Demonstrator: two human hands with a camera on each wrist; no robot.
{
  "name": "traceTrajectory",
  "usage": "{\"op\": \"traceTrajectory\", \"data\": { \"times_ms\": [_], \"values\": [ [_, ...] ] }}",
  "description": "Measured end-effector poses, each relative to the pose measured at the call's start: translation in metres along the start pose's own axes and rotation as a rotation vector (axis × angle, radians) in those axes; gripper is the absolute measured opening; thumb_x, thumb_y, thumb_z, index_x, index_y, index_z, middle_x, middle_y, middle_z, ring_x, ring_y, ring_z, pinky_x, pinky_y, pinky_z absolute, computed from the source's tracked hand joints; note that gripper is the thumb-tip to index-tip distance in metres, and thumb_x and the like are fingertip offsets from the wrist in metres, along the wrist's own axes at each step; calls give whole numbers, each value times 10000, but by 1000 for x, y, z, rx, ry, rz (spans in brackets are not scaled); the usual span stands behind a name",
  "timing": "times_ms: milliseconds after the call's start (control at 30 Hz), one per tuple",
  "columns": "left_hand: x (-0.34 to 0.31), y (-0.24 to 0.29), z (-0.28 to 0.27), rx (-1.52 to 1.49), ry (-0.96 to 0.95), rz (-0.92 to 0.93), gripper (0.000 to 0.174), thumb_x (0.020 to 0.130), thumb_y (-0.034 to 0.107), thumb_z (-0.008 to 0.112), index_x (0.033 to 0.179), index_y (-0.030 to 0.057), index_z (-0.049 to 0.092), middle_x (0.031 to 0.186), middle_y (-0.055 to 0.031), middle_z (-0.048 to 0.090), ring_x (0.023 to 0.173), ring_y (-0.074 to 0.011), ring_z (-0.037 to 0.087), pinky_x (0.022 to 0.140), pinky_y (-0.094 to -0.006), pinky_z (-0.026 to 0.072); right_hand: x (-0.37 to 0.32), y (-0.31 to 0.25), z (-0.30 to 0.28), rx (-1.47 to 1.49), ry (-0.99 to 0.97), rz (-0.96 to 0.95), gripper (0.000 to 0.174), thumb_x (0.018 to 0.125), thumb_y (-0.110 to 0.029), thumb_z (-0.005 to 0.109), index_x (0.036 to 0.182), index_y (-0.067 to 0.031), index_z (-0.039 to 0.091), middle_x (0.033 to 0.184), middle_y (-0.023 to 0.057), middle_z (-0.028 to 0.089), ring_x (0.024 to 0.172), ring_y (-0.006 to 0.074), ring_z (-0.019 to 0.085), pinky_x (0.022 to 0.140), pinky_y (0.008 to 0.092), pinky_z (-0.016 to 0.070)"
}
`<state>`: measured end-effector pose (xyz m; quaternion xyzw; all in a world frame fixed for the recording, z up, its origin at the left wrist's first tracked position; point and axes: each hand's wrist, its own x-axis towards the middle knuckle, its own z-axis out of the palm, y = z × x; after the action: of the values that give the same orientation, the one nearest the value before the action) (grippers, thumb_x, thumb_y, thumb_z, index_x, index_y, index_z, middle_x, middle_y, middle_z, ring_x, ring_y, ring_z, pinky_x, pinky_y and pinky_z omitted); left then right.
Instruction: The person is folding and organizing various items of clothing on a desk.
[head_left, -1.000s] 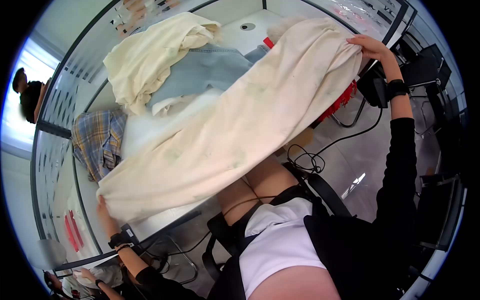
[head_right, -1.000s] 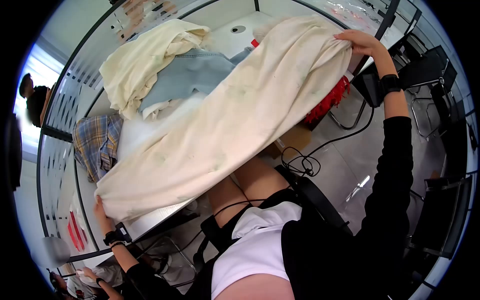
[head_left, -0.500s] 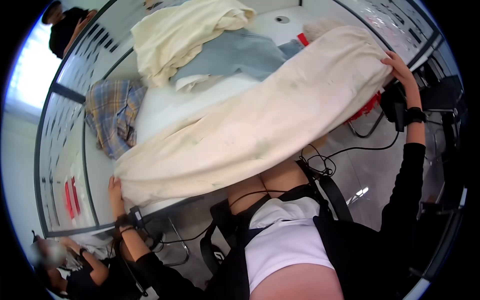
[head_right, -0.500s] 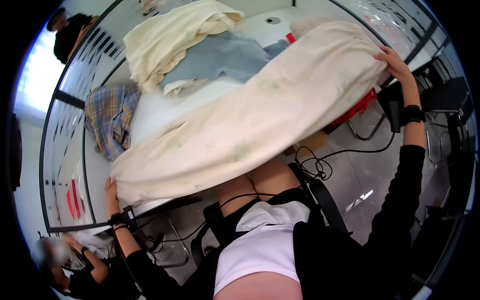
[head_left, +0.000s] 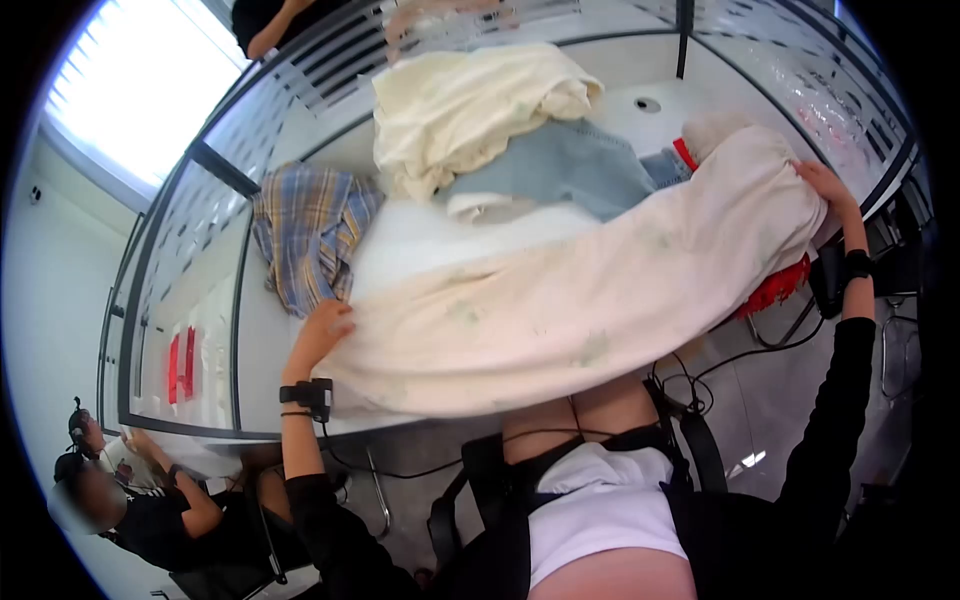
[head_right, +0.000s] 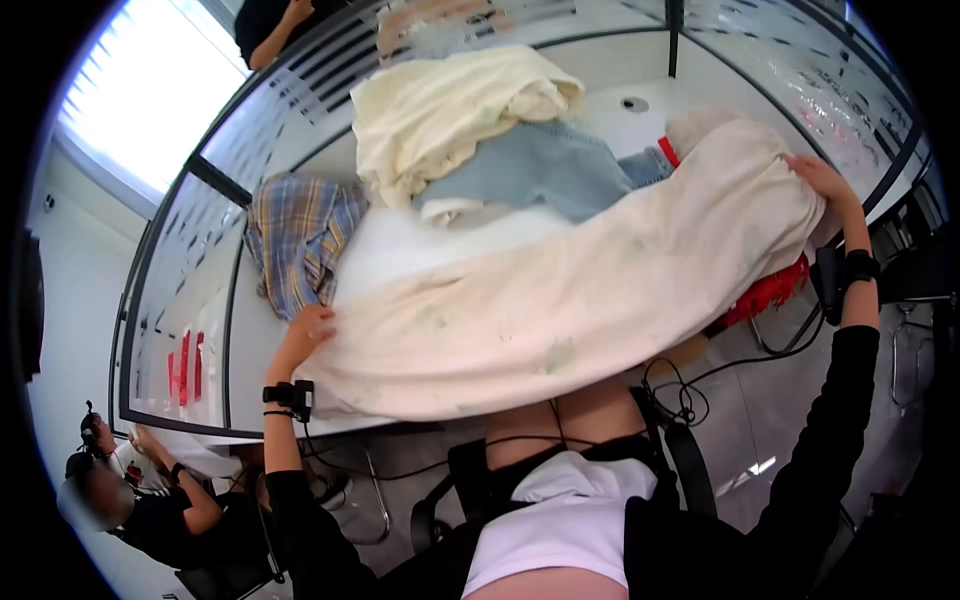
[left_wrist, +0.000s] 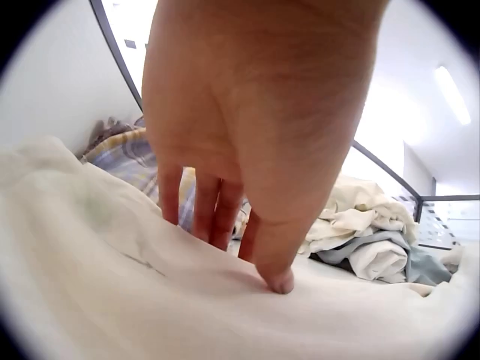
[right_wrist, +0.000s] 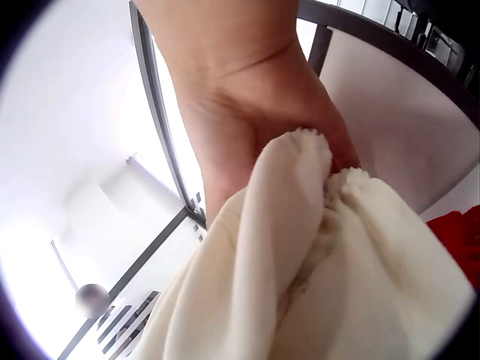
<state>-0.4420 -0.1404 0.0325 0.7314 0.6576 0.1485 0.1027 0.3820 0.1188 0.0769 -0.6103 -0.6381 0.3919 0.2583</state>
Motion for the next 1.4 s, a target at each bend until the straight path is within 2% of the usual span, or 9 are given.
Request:
{"op": "traceTrajectory", "data": {
  "times_ms": [133, 367, 567, 633, 900, 1033, 1200, 1333, 1400],
  "values": [
    [24, 18, -9, -31, -241, -349, 227, 749, 121, 683, 904, 0, 569, 936, -125, 561, 879, -284, 549, 791, -352, 438, 7, -17, 11, 347, -111, -84, 448, 910, -372, 514, 1040, 47, 599, 963, 76, 642, 817, 119, 604, 738, 253, 484],
    [25, -3, 4, 133, -85, -111, 216, 745, 142, 671, 889, 18, 568, 892, -114, 547, 852, -291, 532, 764, -345, 431, 19, -26, 11, 135, -62, 95, 459, 887, -395, 545, 1035, 35, 607, 972, 73, 635, 830, 106, 596, 728, 255, 482],
    [22, -11, 2, -78, 171, -215, 136, 845, 147, 568, 899, 26, 539, 769, -133, 586, 690, -253, 537, 673, -312, 438, 29, -19, -10, -605, 407, -214, 499, 873, -391, 563, 1090, 57, 547, 971, 77, 599, 848, 135, 563, 753, 248, 445],
    [22, -18, 1, -203, 296, -175, 122, 876, 143, 538, 884, 22, 538, 694, -100, 532, 653, -147, 483, 624, -297, 418, 19, -31, -10, -379, 402, -284, 543, 852, -443, 563, 1035, 67, 535, 924, 124, 584, 841, 181, 548, 766, 266, 428],
    [36, -27, 12, 3, 307, -243, 160, 909, 220, 502, 890, 61, 515, 706, -142, 560, 631, -312, 518, 611, -351, 411, 11, -13, -15, -455, 429, -276, 481, 873, -431, 530, 994, 33, 493, 876, 154, 568, 803, 209, 517, 753, 293, 400],
    [38, -31, 9, 311, 207, -311, 205, 890, 297, 516, 860, 95, 540, 755, -136, 611, 726, -372, 566, 582, -426, 408, 24, 1, -20, -665, 515, -204, 671, 859, -463, 524, 1226, 92, 439, 1160, 271, 537, 1097, 324, 527, 916, 315, 386],
    [25, -38, -6, -90, 181, -329, 199, 815, 177, 628, 935, 31, 566, 783, -109, 619, 723, -258, 591, 659, -380, 459, 30, -1, -30, -619, 481, -172, 704, 863, -480, 506, 1255, 98, 419, 1241, 251, 496, 1198, 301, 454, 999, 316, 314],
    [-2, -53, -15, 51, 250, -120, 207, 792, 154, 654, 918, 12, 574, 938, -109, 604, 810, -245, 564, 707, -329, 460, 27, -13, -38, -658, 335, -195, 605, 890, -439, 482, 1221, 67, 468, 1184, 253, 535, 1126, 325, 508, 945, 333, 367],
    [-16, -70, -18, 27, 369, -268, 203, 793, 145, 651, 926, 11, 577, 911, -97, 606, 802, -228, 570, 698, -321, 462, 29, -14, -38, -674, 357, -203, 596, 891, -441, 478, 1213, 62, 478, 1183, 249, 536, 1123, 323, 509, 943, 335, 367]
  ]
}}
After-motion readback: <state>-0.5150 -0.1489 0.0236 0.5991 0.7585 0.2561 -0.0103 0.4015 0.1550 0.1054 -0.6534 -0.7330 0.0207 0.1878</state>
